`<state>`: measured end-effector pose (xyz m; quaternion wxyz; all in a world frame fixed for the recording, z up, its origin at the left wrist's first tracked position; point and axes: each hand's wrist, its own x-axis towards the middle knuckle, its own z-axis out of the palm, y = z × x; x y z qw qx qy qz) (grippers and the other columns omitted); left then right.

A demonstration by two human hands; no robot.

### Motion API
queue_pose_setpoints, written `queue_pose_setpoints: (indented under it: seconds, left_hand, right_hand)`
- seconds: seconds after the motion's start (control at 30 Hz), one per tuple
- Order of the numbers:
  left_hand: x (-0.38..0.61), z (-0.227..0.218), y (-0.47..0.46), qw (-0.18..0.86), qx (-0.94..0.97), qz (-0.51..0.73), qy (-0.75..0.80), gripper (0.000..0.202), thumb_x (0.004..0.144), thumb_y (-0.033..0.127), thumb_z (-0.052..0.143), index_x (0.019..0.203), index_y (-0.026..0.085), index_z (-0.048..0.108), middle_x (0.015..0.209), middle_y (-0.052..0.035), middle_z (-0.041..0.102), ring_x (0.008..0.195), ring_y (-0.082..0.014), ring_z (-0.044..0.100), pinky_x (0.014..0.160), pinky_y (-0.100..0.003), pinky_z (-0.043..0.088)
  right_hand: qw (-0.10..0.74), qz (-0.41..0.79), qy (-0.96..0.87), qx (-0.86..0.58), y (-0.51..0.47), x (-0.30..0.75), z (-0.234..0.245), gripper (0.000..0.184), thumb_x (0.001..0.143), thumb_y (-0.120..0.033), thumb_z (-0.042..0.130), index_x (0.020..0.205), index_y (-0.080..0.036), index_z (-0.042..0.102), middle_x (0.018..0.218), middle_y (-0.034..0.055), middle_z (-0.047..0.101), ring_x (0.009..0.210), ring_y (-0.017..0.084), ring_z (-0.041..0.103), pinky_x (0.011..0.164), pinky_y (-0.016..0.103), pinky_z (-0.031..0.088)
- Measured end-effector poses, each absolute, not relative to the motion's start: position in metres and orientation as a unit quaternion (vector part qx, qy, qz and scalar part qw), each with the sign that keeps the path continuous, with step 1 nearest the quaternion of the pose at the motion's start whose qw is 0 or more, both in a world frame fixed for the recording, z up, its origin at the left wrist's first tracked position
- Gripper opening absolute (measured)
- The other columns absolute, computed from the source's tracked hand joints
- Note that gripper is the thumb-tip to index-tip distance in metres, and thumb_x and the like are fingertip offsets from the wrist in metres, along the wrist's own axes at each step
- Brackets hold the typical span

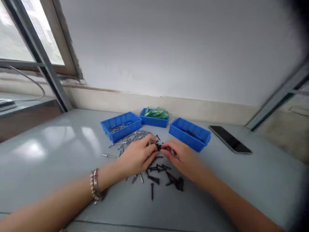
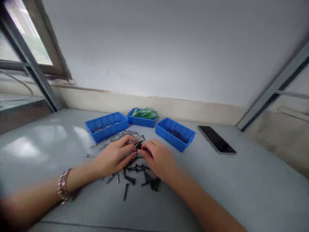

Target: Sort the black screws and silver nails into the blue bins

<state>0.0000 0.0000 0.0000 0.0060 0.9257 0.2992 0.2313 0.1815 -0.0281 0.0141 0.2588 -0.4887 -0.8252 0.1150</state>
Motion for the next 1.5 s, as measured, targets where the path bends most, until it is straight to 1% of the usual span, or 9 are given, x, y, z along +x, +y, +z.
queue_pose_setpoints:
  seconds: [0.17,0.33,0.5,0.67,0.73,1.07,1.2,1.33,1.5]
  left_hand:
    - [-0.005,0.003,-0.003,0.001,0.921,0.257,0.294,0.02,0.084,0.025,0.034,0.085,0.014,0.051,0.101,-0.0081,0.045,0.074,-0.0124,0.049,0.068,-0.029,0.045]
    - [-0.005,0.003,-0.003,0.002,0.917,0.266,0.297,0.019,0.084,0.025,0.035,0.086,0.015,0.051,0.1,-0.0077,0.044,0.071,-0.0111,0.048,0.067,-0.029,0.045]
    - [-0.005,0.003,-0.004,0.006,0.919,0.266,0.292,0.019,0.084,0.025,0.035,0.087,0.015,0.051,0.1,-0.0074,0.045,0.074,-0.012,0.049,0.069,-0.029,0.045]
    - [-0.005,0.003,-0.003,-0.002,0.906,0.258,0.335,0.027,0.08,0.039,0.042,0.095,0.017,0.048,0.101,-0.0078,0.045,0.082,-0.017,0.049,0.071,-0.033,0.045]
    - [-0.004,0.003,-0.003,-0.004,0.901,0.255,0.351,0.032,0.078,0.042,0.044,0.097,0.016,0.047,0.102,-0.0082,0.045,0.084,-0.0184,0.05,0.072,-0.035,0.045]
    - [-0.002,0.003,-0.005,-0.007,0.896,0.255,0.364,0.022,0.081,0.033,0.038,0.094,0.017,0.047,0.1,-0.0072,0.046,0.083,-0.0168,0.051,0.073,-0.033,0.046]
    - [-0.001,0.003,-0.004,-0.006,0.898,0.248,0.364,0.02,0.082,0.03,0.037,0.093,0.017,0.047,0.1,-0.0071,0.045,0.083,-0.0166,0.051,0.073,-0.033,0.046]
    - [-0.002,0.002,-0.004,-0.009,0.899,0.25,0.359,0.019,0.082,0.029,0.036,0.092,0.016,0.047,0.1,-0.0075,0.045,0.081,-0.0162,0.051,0.072,-0.033,0.046]
    - [-0.001,0.001,-0.004,-0.01,0.9,0.25,0.357,0.019,0.083,0.028,0.035,0.092,0.016,0.047,0.099,-0.0076,0.045,0.077,-0.015,0.051,0.069,-0.031,0.046]
  right_hand:
    - [0.263,0.112,-0.816,-0.503,-0.027,0.182,0.013,0.024,0.086,-0.034,0.035,0.085,-0.019,0.054,0.08,0.0032,0.054,0.075,0.013,0.048,0.064,0.025,0.036]
    - [0.259,0.126,-0.819,-0.496,-0.027,0.181,0.013,0.026,0.086,-0.031,0.034,0.073,-0.018,0.053,0.073,0.0016,0.053,0.069,0.012,0.048,0.061,0.023,0.035]
    - [0.275,0.136,-0.818,-0.486,-0.028,0.179,0.016,0.025,0.086,-0.028,0.035,0.071,-0.017,0.052,0.072,0.001,0.053,0.068,0.011,0.048,0.06,0.022,0.036]
    - [0.292,0.131,-0.818,-0.477,-0.027,0.179,0.017,0.022,0.085,-0.028,0.037,0.075,-0.018,0.053,0.073,0.0008,0.054,0.069,0.011,0.048,0.061,0.022,0.037]
    - [0.295,0.107,-0.82,-0.478,-0.026,0.181,0.016,0.021,0.085,-0.028,0.037,0.078,-0.018,0.054,0.075,0.0016,0.054,0.071,0.011,0.049,0.063,0.023,0.037]
    - [0.291,-0.103,-0.76,-0.572,-0.016,0.214,0.028,0.021,0.081,-0.025,0.039,0.087,-0.019,0.058,0.082,0.0043,0.058,0.08,0.016,0.052,0.068,0.027,0.038]
    - [0.265,-0.159,-0.725,-0.616,-0.015,0.224,0.032,0.021,0.08,-0.025,0.04,0.085,-0.019,0.059,0.08,0.0043,0.058,0.078,0.017,0.052,0.064,0.026,0.037]
    - [0.201,-0.219,-0.667,-0.684,-0.015,0.23,0.033,0.022,0.079,-0.026,0.039,0.083,-0.018,0.06,0.076,0.0056,0.057,0.075,0.018,0.051,0.057,0.027,0.035]
    - [0.124,-0.231,-0.62,-0.739,-0.015,0.237,0.03,0.023,0.078,-0.024,0.039,0.078,-0.017,0.06,0.072,0.0079,0.056,0.068,0.019,0.051,0.05,0.027,0.031]
